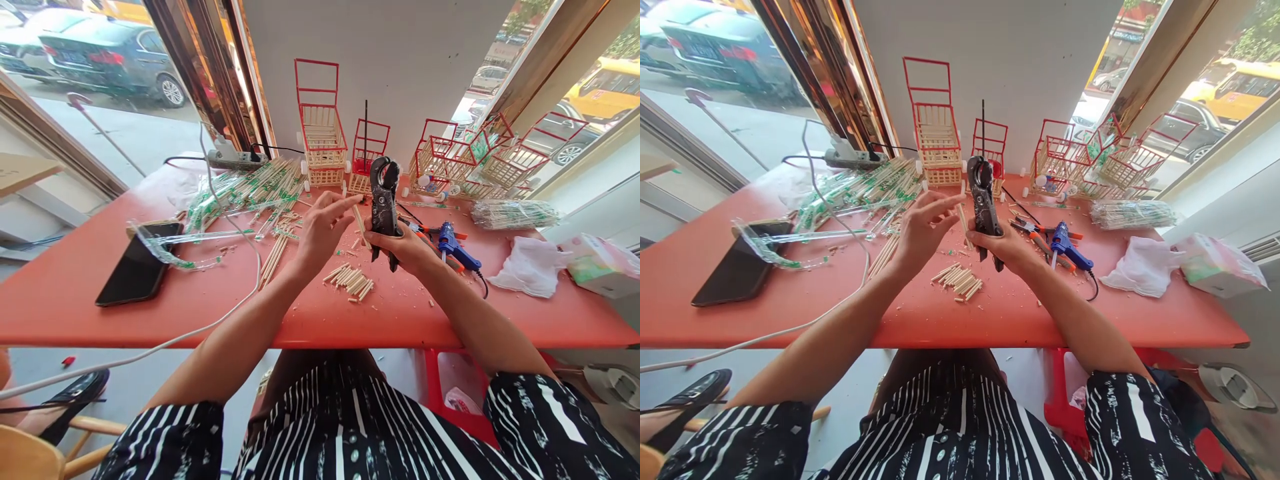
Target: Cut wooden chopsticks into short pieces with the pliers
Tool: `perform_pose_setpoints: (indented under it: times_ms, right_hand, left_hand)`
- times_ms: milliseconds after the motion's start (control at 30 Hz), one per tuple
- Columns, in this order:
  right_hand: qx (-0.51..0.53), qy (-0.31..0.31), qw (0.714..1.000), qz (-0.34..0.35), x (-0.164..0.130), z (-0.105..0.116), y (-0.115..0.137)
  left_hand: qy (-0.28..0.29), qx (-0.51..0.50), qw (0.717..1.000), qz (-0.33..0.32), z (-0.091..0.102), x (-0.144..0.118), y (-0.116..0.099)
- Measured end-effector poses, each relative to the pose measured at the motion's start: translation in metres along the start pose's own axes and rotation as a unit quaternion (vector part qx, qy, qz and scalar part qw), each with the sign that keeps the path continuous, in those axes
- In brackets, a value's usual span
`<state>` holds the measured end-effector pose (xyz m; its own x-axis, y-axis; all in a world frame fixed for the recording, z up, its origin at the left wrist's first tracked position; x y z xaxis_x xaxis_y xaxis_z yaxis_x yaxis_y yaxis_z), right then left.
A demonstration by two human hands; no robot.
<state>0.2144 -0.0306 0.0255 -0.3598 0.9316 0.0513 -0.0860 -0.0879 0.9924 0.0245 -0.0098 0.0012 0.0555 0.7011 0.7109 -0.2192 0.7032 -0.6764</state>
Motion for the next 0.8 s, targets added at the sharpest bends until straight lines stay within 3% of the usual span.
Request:
perform_pose_setpoints:
  times_ms: [100, 167, 300, 433, 533, 633, 733, 800]
  right_hand:
    - [0.023, -0.001, 1.000, -0.013, -0.001, -0.002, 0.003]
    - [0.041, 0.004, 0.999, -0.021, -0.001, -0.002, 0.004]
    - [0.097, 0.019, 0.995, -0.030, -0.003, -0.005, 0.007]
    - [0.145, 0.045, 0.987, -0.060, -0.003, -0.006, 0.010]
    - [0.161, 0.052, 0.982, -0.088, 0.000, 0.001, 0.010]
    - [0.125, 0.007, 0.990, -0.064, 0.003, 0.012, 0.008]
    - [0.043, -0.063, 0.997, -0.003, 0.002, 0.021, 0.008]
    - [-0.020, -0.073, 0.996, 0.036, 0.001, 0.023, 0.009]
  left_hand:
    - [-0.007, 0.146, 0.979, -0.141, 0.001, -0.002, 0.000]
    - [0.005, 0.196, 0.960, -0.200, 0.003, -0.002, 0.000]
    - [0.051, 0.208, 0.942, -0.257, 0.008, -0.001, -0.001]
    - [0.096, 0.180, 0.942, -0.266, 0.012, 0.001, -0.004]
    - [0.113, 0.157, 0.961, -0.200, 0.009, 0.001, -0.005]
    - [0.141, 0.078, 0.986, -0.037, 0.003, -0.001, -0.005]
    - [0.172, -0.048, 0.976, 0.127, -0.003, -0.002, -0.007]
    - [0.180, -0.134, 0.955, 0.195, -0.006, -0.003, -0.009]
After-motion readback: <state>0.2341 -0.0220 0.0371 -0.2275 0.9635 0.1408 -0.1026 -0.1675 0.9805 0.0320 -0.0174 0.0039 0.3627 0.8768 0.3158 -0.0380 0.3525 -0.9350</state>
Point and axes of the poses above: each hand's wrist, its own x-axis towards the middle knuckle, its own z-axis out of the back of the hand, y = z × x, the point moved 1 cm from there along x, towards the middle knuckle, and after that the axes turned 5 degrees about -x, right-handed, at the moved point
